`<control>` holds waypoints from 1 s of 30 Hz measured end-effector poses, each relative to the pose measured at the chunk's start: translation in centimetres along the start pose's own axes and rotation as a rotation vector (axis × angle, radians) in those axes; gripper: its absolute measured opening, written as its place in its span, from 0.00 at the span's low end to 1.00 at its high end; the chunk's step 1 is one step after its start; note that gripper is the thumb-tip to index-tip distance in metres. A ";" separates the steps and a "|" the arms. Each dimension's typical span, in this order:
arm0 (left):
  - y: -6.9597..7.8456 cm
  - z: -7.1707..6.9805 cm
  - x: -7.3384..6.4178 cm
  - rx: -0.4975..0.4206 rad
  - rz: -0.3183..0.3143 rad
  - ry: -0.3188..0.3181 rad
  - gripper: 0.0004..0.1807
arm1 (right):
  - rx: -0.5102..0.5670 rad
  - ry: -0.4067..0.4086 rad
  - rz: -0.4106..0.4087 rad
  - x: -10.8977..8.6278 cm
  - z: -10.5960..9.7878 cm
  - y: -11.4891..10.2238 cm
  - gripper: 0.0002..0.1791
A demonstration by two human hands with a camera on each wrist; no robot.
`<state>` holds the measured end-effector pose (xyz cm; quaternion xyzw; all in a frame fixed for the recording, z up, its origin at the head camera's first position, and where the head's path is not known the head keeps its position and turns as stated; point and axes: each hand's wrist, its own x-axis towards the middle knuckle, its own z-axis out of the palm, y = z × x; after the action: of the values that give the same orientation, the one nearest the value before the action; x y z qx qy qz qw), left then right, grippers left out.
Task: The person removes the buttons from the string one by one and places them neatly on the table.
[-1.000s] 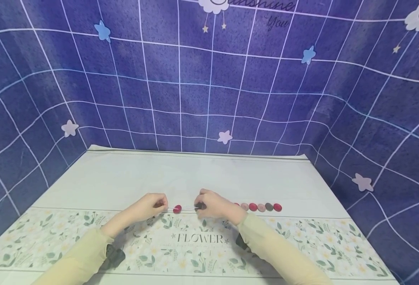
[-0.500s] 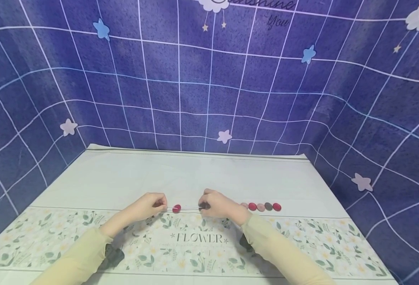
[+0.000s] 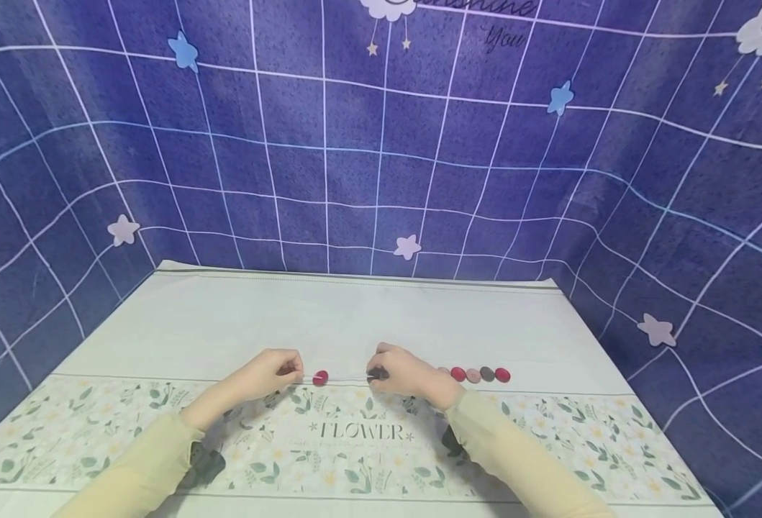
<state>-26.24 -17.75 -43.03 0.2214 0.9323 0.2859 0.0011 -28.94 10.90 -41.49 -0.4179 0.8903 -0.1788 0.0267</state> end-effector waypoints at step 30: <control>-0.1 0.0 0.0 0.002 0.018 0.005 0.06 | -0.012 0.025 0.064 -1.5 -0.5 0.8 0.15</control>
<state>-26.30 -17.80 -43.12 0.2290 0.9307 0.2853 -0.0038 -28.65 12.68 -41.49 -0.3872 0.9045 -0.1778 0.0189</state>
